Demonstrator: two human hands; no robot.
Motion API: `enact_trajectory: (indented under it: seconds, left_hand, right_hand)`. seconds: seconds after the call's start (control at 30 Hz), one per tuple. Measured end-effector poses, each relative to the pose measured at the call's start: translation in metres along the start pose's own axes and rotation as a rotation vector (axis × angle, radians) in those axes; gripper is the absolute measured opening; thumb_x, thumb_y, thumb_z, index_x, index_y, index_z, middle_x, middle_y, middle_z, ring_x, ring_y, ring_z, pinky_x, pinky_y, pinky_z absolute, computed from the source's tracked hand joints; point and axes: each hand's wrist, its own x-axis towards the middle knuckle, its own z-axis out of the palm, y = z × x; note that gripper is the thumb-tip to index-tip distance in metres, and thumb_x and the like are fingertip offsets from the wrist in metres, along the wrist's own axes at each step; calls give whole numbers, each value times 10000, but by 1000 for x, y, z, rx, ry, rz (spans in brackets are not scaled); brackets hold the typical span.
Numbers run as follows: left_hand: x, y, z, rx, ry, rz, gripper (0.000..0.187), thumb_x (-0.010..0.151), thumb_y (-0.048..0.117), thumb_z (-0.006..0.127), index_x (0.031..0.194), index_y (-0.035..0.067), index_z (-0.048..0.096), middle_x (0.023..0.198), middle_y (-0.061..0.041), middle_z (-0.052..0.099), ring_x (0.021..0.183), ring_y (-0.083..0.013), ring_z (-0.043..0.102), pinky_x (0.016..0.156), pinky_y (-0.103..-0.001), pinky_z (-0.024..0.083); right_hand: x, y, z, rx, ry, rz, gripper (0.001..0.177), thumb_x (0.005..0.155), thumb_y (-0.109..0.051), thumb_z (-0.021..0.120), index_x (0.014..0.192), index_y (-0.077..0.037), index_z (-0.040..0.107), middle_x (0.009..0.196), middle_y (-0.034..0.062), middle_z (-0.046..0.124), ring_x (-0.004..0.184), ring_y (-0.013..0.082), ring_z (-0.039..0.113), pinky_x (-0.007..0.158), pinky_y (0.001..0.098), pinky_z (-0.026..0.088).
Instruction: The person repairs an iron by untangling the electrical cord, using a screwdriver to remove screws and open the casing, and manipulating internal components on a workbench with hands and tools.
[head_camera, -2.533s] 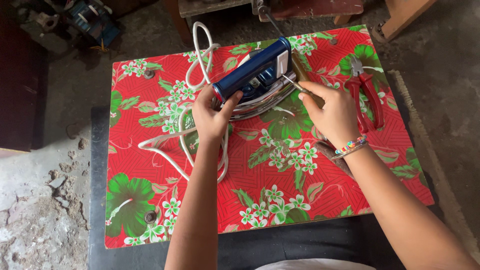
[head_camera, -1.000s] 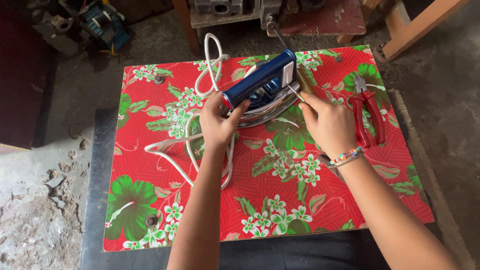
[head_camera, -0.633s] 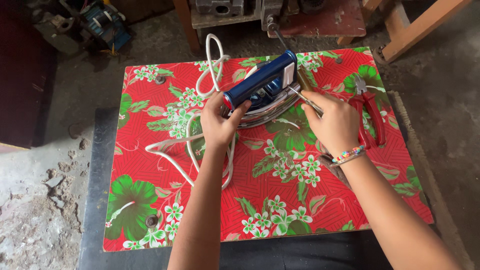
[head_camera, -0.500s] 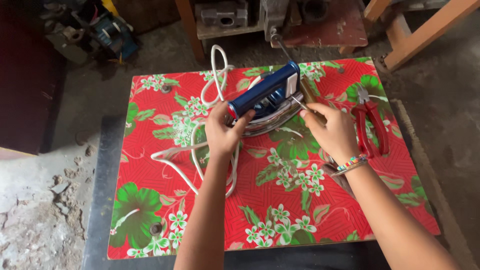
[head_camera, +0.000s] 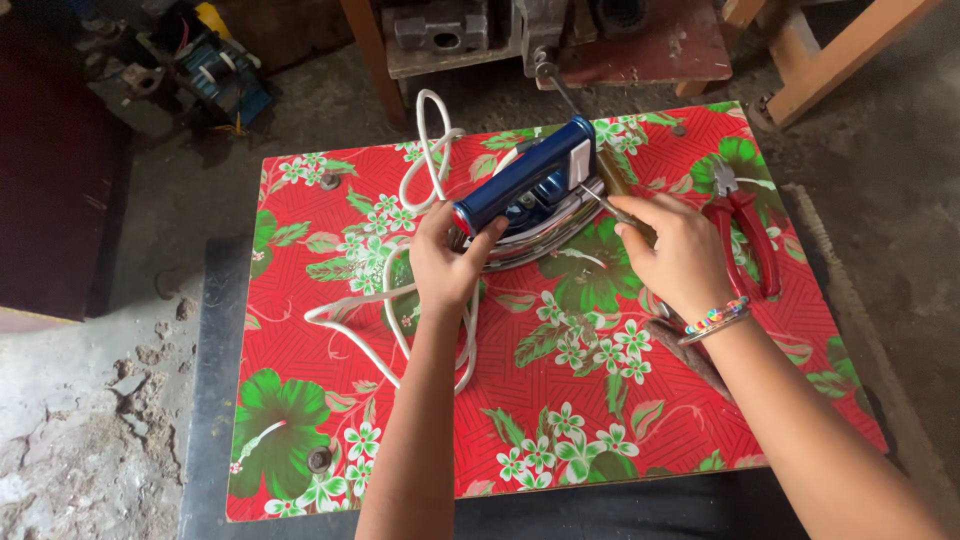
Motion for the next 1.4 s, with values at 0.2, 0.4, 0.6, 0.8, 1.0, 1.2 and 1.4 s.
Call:
enact_trajectory:
  seconds: [0.2, 0.4, 0.6, 0.8, 1.0, 1.2, 1.4]
  left_hand:
    - [-1, -1, -1, 30, -3, 11, 318, 781, 302, 843, 954, 53, 748, 819, -94, 629, 786, -256, 613, 738, -375, 482]
    - [0, -1, -2, 54, 0, 16, 330, 773, 304, 846, 933, 39, 733, 798, -101, 612, 769, -266, 597, 723, -380, 470]
    - [0, -1, -2, 23, -1, 4, 324, 774, 311, 838, 935, 48, 738, 803, -91, 625, 769, -256, 611, 719, -376, 477]
    - [-1, 0, -1, 30, -1, 4, 330, 772, 321, 841, 947, 57, 749, 807, -90, 631, 775, -256, 615, 726, -369, 480]
    - [-1, -4, -1, 55, 1, -37, 346, 759, 310, 857, 907, 29, 719, 782, -102, 593, 737, -265, 578, 692, -383, 453]
    - [-2, -4, -3, 14, 6, 8, 335, 778, 305, 844, 909, 29, 708, 796, -91, 601, 764, -252, 580, 708, -376, 463]
    - [-1, -5, -3, 67, 5, -15, 356, 769, 313, 851, 864, 12, 686, 764, -107, 575, 739, -264, 562, 686, -386, 441]
  right_hand:
    - [1, 8, 9, 71, 10, 121, 310, 835, -167, 771, 1142, -122, 770, 848, 119, 680, 740, 251, 671, 657, 361, 518]
    - [0, 18, 18, 115, -83, 273, 254, 933, -169, 692, 1154, -62, 756, 761, 161, 704, 666, 229, 714, 658, 353, 536]
    - [-3, 5, 3, -76, 129, -101, 259, 871, -95, 743, 1123, -150, 762, 1043, 70, 722, 849, 253, 700, 716, 365, 557]
    - [1, -9, 0, -80, 24, 69, 271, 809, -133, 799, 1063, -222, 765, 904, 14, 685, 799, 219, 694, 632, 373, 529]
    - [-10, 5, 5, 47, 89, 88, 248, 864, -163, 771, 1108, -126, 750, 972, 59, 714, 869, 231, 706, 741, 352, 543]
    - [-8, 12, 14, 89, 108, 93, 233, 966, -232, 711, 1128, -75, 768, 1059, 111, 756, 898, 244, 709, 750, 344, 538]
    - [-5, 5, 14, 136, 12, 293, 269, 962, -251, 689, 1147, -77, 776, 759, 103, 718, 605, 178, 662, 576, 317, 470]
